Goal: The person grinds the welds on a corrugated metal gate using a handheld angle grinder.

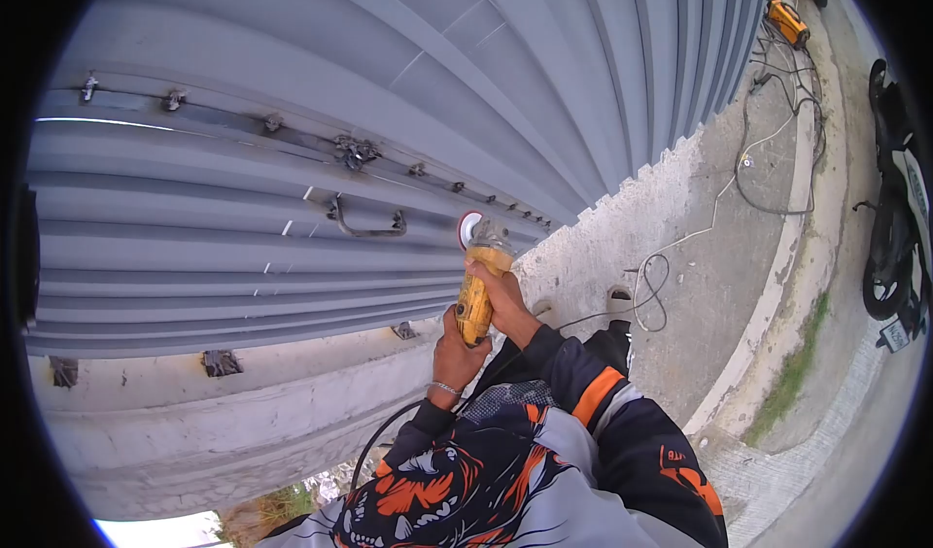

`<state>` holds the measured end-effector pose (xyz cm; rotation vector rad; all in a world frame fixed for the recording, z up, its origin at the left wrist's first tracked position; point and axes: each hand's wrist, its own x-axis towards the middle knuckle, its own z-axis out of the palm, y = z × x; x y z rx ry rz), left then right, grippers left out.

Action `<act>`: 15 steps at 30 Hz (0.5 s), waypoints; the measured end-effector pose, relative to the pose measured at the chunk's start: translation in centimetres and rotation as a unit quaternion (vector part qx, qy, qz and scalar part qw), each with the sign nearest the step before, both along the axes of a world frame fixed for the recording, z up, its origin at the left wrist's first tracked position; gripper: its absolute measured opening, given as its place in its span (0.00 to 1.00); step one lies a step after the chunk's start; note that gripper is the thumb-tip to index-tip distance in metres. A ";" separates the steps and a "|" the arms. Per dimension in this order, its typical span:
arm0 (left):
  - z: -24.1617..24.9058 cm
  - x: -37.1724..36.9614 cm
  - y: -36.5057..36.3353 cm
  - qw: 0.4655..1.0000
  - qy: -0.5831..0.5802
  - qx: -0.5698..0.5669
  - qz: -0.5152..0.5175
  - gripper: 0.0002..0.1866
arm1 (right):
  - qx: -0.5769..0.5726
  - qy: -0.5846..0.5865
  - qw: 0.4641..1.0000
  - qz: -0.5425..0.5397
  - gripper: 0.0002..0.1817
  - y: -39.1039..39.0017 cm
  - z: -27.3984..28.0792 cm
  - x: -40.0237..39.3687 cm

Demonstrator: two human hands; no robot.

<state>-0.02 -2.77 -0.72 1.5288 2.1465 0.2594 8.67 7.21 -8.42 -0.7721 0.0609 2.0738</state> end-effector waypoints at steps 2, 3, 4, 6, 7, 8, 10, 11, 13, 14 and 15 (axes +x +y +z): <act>0.0 -0.1 0.4 1.000 0.001 0.000 -0.001 0.43 | 0.001 -0.022 1.000 -0.012 0.24 0.4 0.4 -0.2; 0.3 -0.1 0.9 1.000 0.002 -0.003 -0.004 0.43 | 0.010 -0.028 0.999 -0.020 0.24 0.9 0.5 -0.4; 0.4 -0.2 1.3 1.000 0.003 -0.007 -0.007 0.43 | 0.017 -0.034 0.999 -0.029 0.24 1.3 0.5 -0.7; -0.1 -0.9 2.1 1.000 -0.007 0.004 -0.016 0.43 | 0.020 -0.040 0.998 -0.039 0.23 2.3 0.3 -1.1; -0.2 -1.2 2.4 1.000 -0.012 0.008 -0.021 0.43 | 0.015 -0.039 0.998 -0.039 0.23 2.8 0.2 -1.3; 0.0 -1.6 2.8 0.999 -0.008 -0.002 -0.037 0.43 | 0.010 -0.038 0.998 -0.040 0.22 2.8 0.2 -1.6; 0.4 -2.4 3.4 0.999 -0.001 -0.008 -0.046 0.43 | 0.009 -0.040 0.997 -0.065 0.21 3.2 0.7 -2.4; 0.6 -2.7 3.8 0.999 0.003 -0.010 -0.049 0.44 | 0.011 -0.041 0.996 -0.076 0.21 3.5 0.9 -2.7; 0.9 -3.1 4.3 0.998 -0.001 -0.017 -0.053 0.44 | 0.008 -0.049 0.996 -0.076 0.20 4.1 0.9 -3.0; 1.1 -3.1 4.6 0.998 -0.004 -0.021 -0.053 0.44 | 0.005 -0.052 0.996 -0.074 0.20 4.1 0.8 -3.2; 1.3 -3.1 4.7 0.998 -0.006 -0.025 -0.054 0.44 | 0.000 -0.053 0.996 -0.073 0.21 4.1 0.8 -3.3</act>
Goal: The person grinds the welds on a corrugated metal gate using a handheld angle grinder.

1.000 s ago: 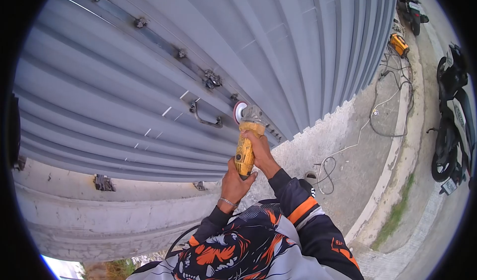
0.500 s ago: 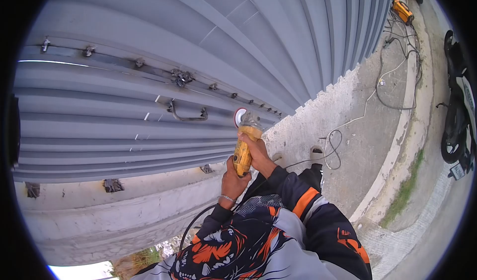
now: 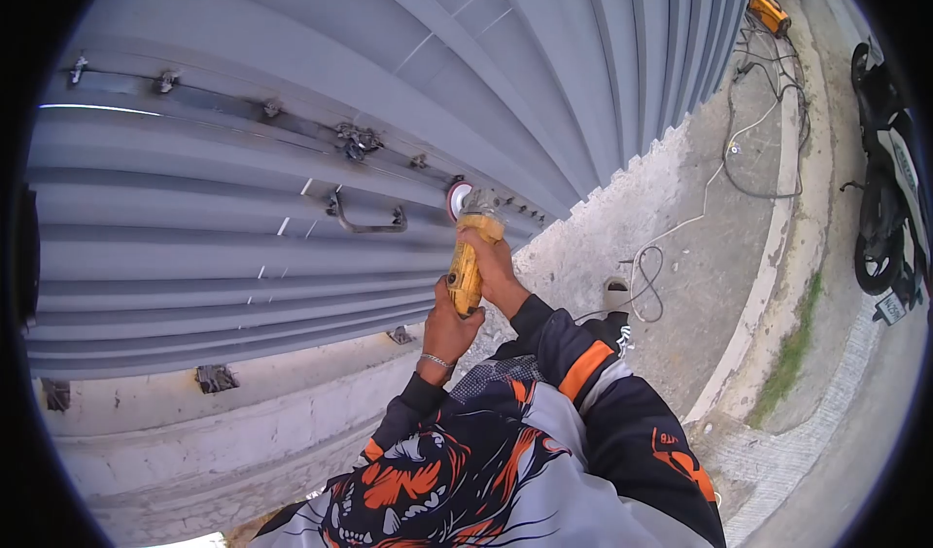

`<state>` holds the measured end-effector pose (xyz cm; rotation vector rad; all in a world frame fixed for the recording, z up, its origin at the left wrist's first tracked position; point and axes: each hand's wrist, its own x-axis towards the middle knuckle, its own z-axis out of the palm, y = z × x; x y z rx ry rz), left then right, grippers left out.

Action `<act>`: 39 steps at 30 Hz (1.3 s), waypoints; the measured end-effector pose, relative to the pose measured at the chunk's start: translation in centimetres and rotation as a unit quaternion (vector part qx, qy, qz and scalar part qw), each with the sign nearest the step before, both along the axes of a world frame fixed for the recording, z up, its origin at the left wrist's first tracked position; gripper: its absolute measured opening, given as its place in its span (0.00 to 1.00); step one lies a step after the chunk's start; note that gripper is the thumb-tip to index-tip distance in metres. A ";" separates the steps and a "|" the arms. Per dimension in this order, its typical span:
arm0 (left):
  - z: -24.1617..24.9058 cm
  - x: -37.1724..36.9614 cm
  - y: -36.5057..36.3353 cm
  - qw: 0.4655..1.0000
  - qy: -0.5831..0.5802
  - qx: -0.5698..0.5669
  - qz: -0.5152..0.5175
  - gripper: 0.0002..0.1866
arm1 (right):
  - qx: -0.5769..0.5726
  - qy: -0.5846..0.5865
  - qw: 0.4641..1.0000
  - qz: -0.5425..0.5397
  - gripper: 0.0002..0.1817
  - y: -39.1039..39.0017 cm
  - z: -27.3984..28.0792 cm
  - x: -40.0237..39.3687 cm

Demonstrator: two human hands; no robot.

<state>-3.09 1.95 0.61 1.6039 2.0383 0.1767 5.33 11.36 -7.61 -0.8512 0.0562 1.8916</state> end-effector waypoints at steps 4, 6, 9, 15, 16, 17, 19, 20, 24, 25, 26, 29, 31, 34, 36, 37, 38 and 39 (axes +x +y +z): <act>0.7 0.3 0.4 1.000 -0.008 -0.017 0.003 0.44 | -0.003 0.007 1.000 0.012 0.22 0.5 -0.3 0.2; 0.9 0.7 0.5 1.000 -0.007 -0.023 0.006 0.45 | -0.006 0.017 1.000 0.018 0.22 0.7 -0.3 0.3; 0.9 1.0 0.4 1.000 -0.006 0.003 0.000 0.45 | -0.009 0.025 0.999 0.023 0.21 0.8 -0.1 0.8; 0.7 1.7 0.4 1.000 0.004 0.009 0.005 0.45 | 0.005 0.020 0.999 0.037 0.22 0.8 0.4 1.5; 0.7 1.7 0.4 1.000 0.002 0.009 0.006 0.45 | -0.003 0.012 0.999 0.043 0.22 0.8 0.4 1.4; 0.5 1.7 0.3 1.000 0.001 0.010 0.007 0.45 | -0.011 0.004 0.999 0.048 0.22 0.9 0.4 1.4; 0.5 1.8 0.3 1.000 -0.003 0.006 0.010 0.45 | -0.008 0.008 0.999 0.043 0.22 0.9 0.2 1.5; 0.5 1.9 0.4 1.000 -0.004 0.002 0.013 0.45 | -0.007 0.009 0.999 0.041 0.22 0.8 0.1 1.5; 0.5 1.9 0.3 1.000 0.006 0.004 0.009 0.45 | 0.003 0.004 0.999 0.037 0.23 1.0 0.3 1.6; 0.5 1.9 0.3 1.000 0.004 0.007 0.008 0.45 | 0.011 -0.001 0.999 0.033 0.23 1.0 0.4 1.6; 0.6 1.9 0.5 1.000 0.003 0.010 0.008 0.45 | 0.018 -0.005 0.999 0.031 0.23 0.9 0.3 1.6; 1.1 2.2 0.5 1.000 -0.001 0.008 0.011 0.45 | 0.002 0.012 0.999 0.047 0.23 1.2 -0.1 1.5; 1.2 2.2 0.5 1.000 0.001 0.001 0.010 0.45 | -0.011 0.011 0.999 0.042 0.22 0.9 -0.2 1.2; 0.8 2.1 0.4 1.000 0.003 -0.010 0.011 0.46 | -0.016 0.011 0.999 0.040 0.22 0.8 -0.1 1.4; 0.9 2.2 0.5 1.000 0.005 -0.019 0.015 0.46 | -0.019 0.011 0.999 0.041 0.22 0.8 -0.1 1.5; 0.8 2.1 0.5 1.000 0.007 -0.016 0.013 0.46 | -0.021 0.011 0.999 0.042 0.22 0.8 0.0 1.5; 0.6 2.0 0.5 1.000 0.010 -0.012 0.011 0.46 | -0.023 0.011 0.999 0.043 0.22 0.8 -0.1 1.5; 0.5 1.9 0.5 1.000 0.013 -0.009 0.009 0.46 | -0.018 0.014 0.999 0.042 0.22 0.9 -0.1 1.5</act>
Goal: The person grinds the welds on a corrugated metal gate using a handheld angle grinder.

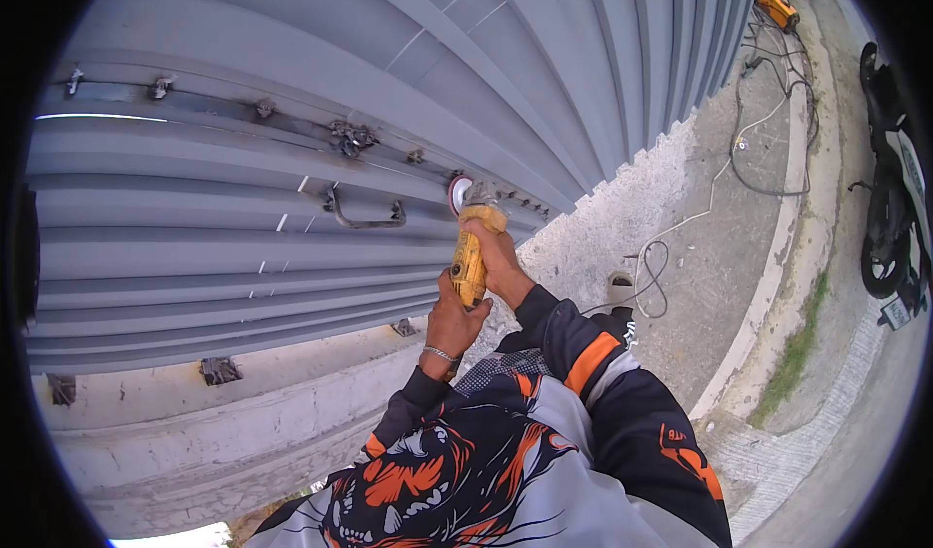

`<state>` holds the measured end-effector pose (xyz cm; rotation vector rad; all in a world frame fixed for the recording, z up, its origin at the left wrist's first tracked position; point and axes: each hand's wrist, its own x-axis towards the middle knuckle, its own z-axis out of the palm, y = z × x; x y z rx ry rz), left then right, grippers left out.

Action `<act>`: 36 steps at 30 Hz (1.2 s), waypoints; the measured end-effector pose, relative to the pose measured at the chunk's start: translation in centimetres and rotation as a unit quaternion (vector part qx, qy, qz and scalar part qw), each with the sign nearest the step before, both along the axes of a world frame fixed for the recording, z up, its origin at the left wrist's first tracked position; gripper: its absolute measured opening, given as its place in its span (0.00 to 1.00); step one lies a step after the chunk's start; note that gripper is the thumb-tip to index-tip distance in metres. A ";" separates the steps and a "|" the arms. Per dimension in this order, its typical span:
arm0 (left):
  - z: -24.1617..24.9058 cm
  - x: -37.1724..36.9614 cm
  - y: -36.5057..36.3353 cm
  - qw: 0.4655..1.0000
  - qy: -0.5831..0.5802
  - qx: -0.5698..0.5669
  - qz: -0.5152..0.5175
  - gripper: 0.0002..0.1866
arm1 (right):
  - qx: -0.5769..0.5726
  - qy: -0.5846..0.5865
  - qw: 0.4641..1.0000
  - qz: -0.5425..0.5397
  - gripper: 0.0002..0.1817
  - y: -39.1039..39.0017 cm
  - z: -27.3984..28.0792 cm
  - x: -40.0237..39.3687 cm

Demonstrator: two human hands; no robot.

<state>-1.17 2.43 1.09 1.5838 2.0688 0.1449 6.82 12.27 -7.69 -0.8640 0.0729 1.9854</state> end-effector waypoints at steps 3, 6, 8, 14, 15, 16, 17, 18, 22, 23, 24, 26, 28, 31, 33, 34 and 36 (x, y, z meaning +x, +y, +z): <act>0.4 0.2 0.2 1.000 -0.001 0.007 -0.003 0.46 | 0.015 0.002 1.000 -0.002 0.23 0.2 0.0 0.0; 1.0 0.7 0.5 1.000 -0.009 -0.001 0.000 0.46 | 0.014 -0.009 1.000 0.002 0.24 0.4 0.3 0.3; 0.6 0.5 0.3 1.000 -0.006 -0.003 0.001 0.46 | -0.009 -0.011 1.000 0.003 0.23 0.3 0.5 0.3; 0.3 0.6 0.5 1.000 -0.002 -0.001 -0.003 0.46 | 0.019 -0.015 1.000 0.000 0.25 0.5 0.2 0.6; 0.4 0.7 0.6 1.000 -0.001 -0.001 -0.002 0.46 | 0.016 -0.012 1.000 0.002 0.25 0.5 0.3 0.6; 0.5 0.8 0.6 1.000 0.001 0.000 -0.001 0.46 | 0.014 -0.009 1.000 0.004 0.25 0.6 0.4 0.6; 0.6 0.8 0.6 1.000 0.003 0.002 0.000 0.46 | 0.011 -0.006 1.000 0.006 0.25 0.6 0.5 0.6; 0.6 0.9 0.5 1.000 0.004 0.003 0.002 0.46 | 0.009 -0.006 1.000 0.007 0.25 0.5 0.5 0.6; 0.8 1.1 0.6 1.000 0.006 -0.003 0.004 0.47 | -0.002 0.004 1.000 0.011 0.25 0.6 0.2 0.7; 0.8 1.2 0.7 1.000 0.007 -0.008 0.005 0.47 | -0.008 0.009 1.000 0.012 0.25 0.7 0.1 0.7; 0.8 1.3 0.7 1.000 0.009 -0.013 0.006 0.47 | -0.006 0.005 1.000 0.011 0.25 0.6 0.1 0.7; 0.6 1.3 0.6 1.000 0.014 -0.005 0.003 0.47 | -0.004 -0.004 1.000 0.009 0.24 0.6 0.2 0.7; 0.5 1.3 0.5 1.000 0.017 -0.003 0.002 0.48 | 0.008 0.010 1.000 0.014 0.25 0.7 0.4 1.1; 0.8 1.6 0.5 1.000 0.012 -0.010 0.007 0.48 | 0.005 0.020 1.000 0.019 0.25 0.4 0.1 1.2; 0.5 1.7 0.4 1.000 0.000 -0.019 0.014 0.49 | -0.002 0.020 1.000 0.020 0.26 0.4 0.2 1.5; 0.3 1.6 0.3 1.000 -0.005 -0.023 0.014 0.49 | -0.007 0.018 1.000 0.023 0.26 0.2 -0.1 1.6; -0.4 1.3 -0.4 0.999 -0.018 -0.031 0.017 0.49 | -0.002 0.023 0.999 0.025 0.26 -0.6 -0.9 1.9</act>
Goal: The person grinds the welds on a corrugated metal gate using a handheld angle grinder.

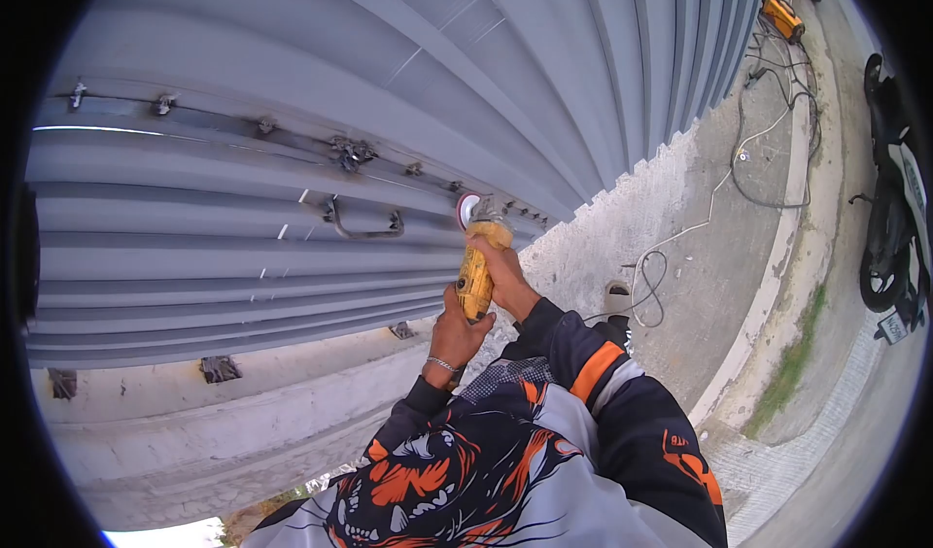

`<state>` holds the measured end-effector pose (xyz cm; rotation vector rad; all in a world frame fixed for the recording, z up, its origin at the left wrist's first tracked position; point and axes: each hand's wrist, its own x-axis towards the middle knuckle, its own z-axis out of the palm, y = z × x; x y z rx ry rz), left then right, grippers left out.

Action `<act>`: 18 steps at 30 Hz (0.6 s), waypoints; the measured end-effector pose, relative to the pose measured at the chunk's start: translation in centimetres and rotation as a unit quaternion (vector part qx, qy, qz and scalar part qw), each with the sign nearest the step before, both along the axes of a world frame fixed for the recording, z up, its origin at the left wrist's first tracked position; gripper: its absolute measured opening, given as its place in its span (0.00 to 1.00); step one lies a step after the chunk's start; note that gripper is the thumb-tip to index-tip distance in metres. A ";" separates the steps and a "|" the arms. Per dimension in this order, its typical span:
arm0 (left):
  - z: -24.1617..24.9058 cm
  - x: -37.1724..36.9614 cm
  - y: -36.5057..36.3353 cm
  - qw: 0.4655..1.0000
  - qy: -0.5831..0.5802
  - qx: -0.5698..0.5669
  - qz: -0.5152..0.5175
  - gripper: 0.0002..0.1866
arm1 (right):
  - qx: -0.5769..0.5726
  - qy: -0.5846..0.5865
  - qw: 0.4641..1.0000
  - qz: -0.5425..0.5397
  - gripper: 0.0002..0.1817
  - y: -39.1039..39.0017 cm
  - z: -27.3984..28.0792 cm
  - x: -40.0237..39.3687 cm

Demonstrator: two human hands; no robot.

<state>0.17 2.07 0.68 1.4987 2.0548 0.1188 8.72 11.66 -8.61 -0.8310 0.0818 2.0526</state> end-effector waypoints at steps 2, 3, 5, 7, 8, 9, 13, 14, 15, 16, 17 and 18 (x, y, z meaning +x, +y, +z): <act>-0.6 -0.3 -0.8 1.000 -0.026 0.015 -0.005 0.48 | 0.006 0.010 1.000 -0.003 0.27 -1.0 -0.7 0.4; -1.1 -0.5 -1.3 0.999 -0.041 0.022 -0.007 0.48 | 0.008 0.014 1.000 -0.004 0.27 -1.4 -1.4 0.7; -2.8 -1.1 -2.5 0.997 -0.075 0.034 -0.008 0.48 | 0.023 0.066 0.998 0.009 0.23 -2.5 -2.1 1.6; -4.3 -1.6 -3.4 0.994 -0.098 0.041 -0.021 0.48 | 0.050 0.086 0.995 0.016 0.21 -3.3 -1.9 2.7; -5.7 -1.9 -4.0 0.990 -0.121 0.070 -0.030 0.47 | 0.045 0.087 0.995 0.026 0.20 -3.7 -1.7 3.4; -6.6 -1.8 -4.0 0.989 -0.130 0.067 -0.030 0.47 | 0.058 0.064 0.996 0.023 0.20 -3.9 -2.8 3.7; -8.3 0.4 -3.7 0.985 -0.164 0.053 -0.020 0.48 | 0.116 -0.025 0.993 0.004 0.21 -4.0 -5.2 5.8; -8.5 1.2 -3.3 0.984 -0.171 0.050 -0.017 0.48 | 0.133 -0.046 0.990 -0.004 0.21 -3.8 -5.5 6.5; -9.2 1.8 -3.0 0.981 -0.181 0.063 -0.021 0.48 | 0.142 -0.074 0.987 -0.006 0.21 -3.5 -5.8 7.2; -10.3 2.2 -2.6 0.979 -0.189 0.075 -0.027 0.48 | 0.152 -0.100 0.983 -0.010 0.20 -3.3 -6.0 7.7; -10.9 2.6 -2.2 0.976 -0.195 0.085 -0.034 0.48 | 0.159 -0.125 0.979 -0.016 0.20 -3.2 -6.4 8.1; -11.5 3.0 -1.9 0.977 -0.198 0.074 -0.031 0.49 | 0.160 -0.137 0.977 -0.013 0.19 -3.2 -6.7 8.5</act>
